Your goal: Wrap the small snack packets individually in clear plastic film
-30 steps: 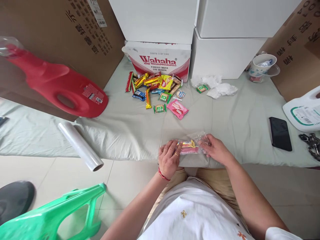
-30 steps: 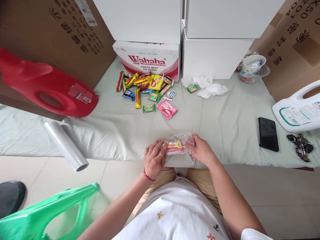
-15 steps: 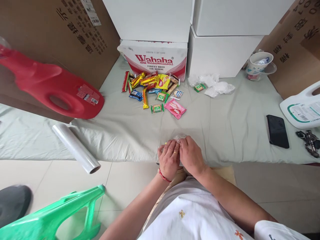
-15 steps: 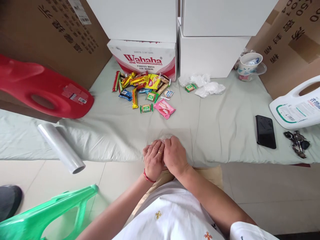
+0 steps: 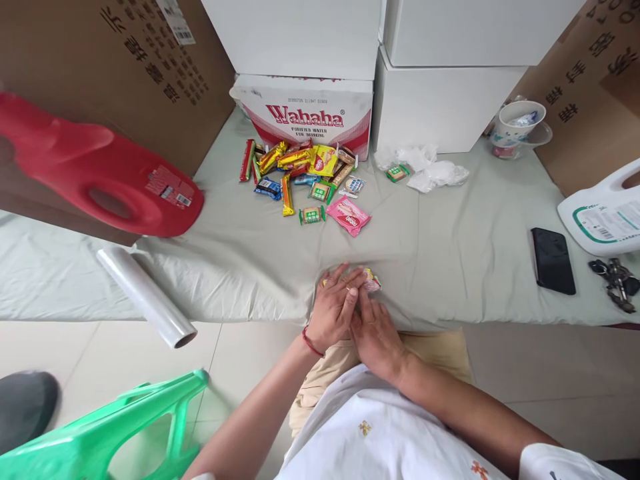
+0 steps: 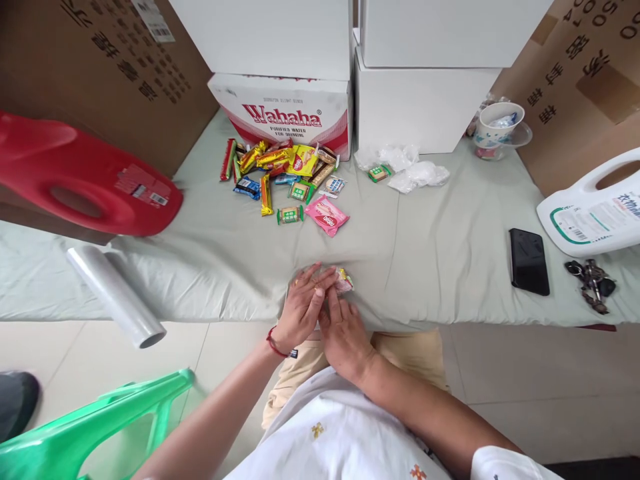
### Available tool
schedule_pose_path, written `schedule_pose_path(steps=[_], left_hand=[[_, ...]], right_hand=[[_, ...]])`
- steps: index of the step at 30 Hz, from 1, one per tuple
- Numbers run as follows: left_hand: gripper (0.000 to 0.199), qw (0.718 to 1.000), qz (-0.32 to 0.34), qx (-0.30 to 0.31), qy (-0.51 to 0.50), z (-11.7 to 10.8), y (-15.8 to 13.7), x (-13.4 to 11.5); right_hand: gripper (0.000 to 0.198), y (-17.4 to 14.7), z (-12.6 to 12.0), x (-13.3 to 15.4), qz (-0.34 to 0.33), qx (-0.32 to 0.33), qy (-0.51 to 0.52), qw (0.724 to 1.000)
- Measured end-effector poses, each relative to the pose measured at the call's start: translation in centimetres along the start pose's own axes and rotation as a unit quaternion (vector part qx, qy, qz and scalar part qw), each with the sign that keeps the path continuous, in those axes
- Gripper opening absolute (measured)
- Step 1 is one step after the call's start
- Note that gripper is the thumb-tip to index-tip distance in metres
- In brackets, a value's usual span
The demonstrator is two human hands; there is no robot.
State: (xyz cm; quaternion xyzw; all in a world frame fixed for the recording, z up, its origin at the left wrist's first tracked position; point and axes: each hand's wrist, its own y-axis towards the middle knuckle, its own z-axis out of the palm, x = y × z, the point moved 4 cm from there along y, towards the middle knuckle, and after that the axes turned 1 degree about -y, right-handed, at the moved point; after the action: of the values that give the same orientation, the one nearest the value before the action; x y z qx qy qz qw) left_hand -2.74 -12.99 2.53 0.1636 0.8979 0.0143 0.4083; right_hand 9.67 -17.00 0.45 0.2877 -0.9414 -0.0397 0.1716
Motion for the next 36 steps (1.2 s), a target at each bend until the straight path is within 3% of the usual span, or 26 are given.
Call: schedule_pose_path(steps=[3,6,8,10,13,19,26,28,30,32,34,36], left_hand=[[0.044,0.998,-0.008,-0.02,0.062,0.4,0.9,0.4],[0.044,0.993,0.013,-0.044,0.109,1.0,0.8,0.6],[0.046,0.987,0.024,-0.05,0.149,1.3,0.5,0.5],[0.048,0.979,0.03,-0.054,0.195,1.7,0.2,0.3],[0.05,0.966,0.035,-0.074,0.244,2.1,0.0,0.0],[0.04,0.96,0.025,-0.066,0.27,1.0,0.2,0.4],[0.041,0.951,-0.044,0.004,0.306,-1.0,0.6,0.9],[0.043,0.967,-0.043,0.022,0.252,-1.3,0.6,1.4],[0.053,0.99,-0.029,0.021,0.137,-1.8,0.1,2.2],[0.066,0.999,-0.034,-0.029,-0.025,-2.7,-0.6,3.3],[0.07,0.972,-0.065,-0.116,-0.194,-3.7,-1.3,4.3],[0.074,0.923,-0.09,-0.164,-0.335,-4.1,-1.6,4.6]], right_hand=[[0.047,-0.7,-0.4,0.6,-0.081,0.075,0.013,0.994],[0.035,-0.6,-2.7,-0.3,-0.12,0.095,0.105,0.983],[0.028,0.2,-4.9,-1.8,-0.11,0.062,0.212,0.969],[0.027,1.6,-6.9,-3.9,-0.07,-0.013,0.266,0.961],[0.028,4.1,-7.6,-6.3,-0.056,-0.071,0.196,0.977],[0.052,6.6,-3.4,-6.9,-0.139,0.083,0.053,0.985],[0.06,7.2,-3.4,-5.6,-0.188,0.122,-0.074,0.972],[0.062,7.5,-3.2,-5.4,-0.199,0.124,-0.082,0.969],[0.06,7.6,-3.2,-5.5,-0.195,0.123,-0.057,0.971],[0.056,7.6,-3.8,-5.6,-0.164,0.112,0.022,0.98],[0.055,7.3,-4.9,-5.4,-0.114,0.088,0.159,0.977],[0.054,6.8,-5.8,-4.9,-0.052,0.07,0.33,0.94]])
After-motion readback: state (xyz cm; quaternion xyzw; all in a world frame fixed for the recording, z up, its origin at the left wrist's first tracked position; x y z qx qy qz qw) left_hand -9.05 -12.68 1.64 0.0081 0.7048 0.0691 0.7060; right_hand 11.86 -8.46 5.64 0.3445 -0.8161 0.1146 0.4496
